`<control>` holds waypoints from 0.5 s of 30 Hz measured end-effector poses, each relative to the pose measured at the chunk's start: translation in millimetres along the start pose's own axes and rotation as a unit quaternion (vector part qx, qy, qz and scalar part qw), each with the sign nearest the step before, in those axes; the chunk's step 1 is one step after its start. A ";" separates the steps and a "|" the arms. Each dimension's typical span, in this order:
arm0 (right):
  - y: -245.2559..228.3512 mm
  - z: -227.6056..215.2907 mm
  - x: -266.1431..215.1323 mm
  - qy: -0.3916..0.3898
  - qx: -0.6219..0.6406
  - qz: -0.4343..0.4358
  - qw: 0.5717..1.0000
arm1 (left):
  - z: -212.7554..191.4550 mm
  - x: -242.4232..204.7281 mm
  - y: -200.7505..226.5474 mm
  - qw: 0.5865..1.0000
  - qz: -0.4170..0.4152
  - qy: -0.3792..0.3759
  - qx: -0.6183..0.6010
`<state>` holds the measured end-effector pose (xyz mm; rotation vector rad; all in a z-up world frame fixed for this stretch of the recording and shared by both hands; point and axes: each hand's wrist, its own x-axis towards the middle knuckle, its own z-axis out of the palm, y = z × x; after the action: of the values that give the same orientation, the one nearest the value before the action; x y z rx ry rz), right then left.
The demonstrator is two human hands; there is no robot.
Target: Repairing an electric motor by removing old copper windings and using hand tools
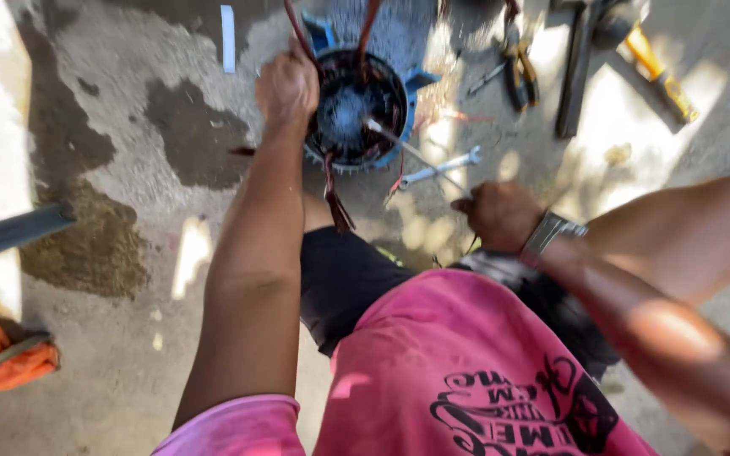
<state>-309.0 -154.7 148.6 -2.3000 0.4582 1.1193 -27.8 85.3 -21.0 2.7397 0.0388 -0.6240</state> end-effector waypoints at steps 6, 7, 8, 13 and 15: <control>131.2 87.0 141.4 0.054 -0.330 -0.005 0.942 | -11.4 -5.8 5.2 1.000 0.012 0.019 0.007; 141.6 84.5 146.2 0.100 -0.339 -0.100 0.930 | -9.7 -11.8 2.3 1.000 0.012 -0.007 -0.003; 152.9 63.7 172.3 0.164 -0.351 -0.187 0.903 | -7.4 6.8 11.8 0.999 0.024 -0.020 -0.024; 132.3 87.1 151.2 0.235 -0.275 -0.138 0.922 | -1.9 5.5 4.2 0.999 0.047 -0.008 0.012; 108.7 62.7 173.4 0.309 -0.299 -0.126 0.894 | -10.2 29.8 7.5 0.994 0.098 0.039 -0.008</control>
<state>-299.6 -215.6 -56.4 -3.1476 0.0096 0.3959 4.1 80.1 -22.7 2.7075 -0.2029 -0.4594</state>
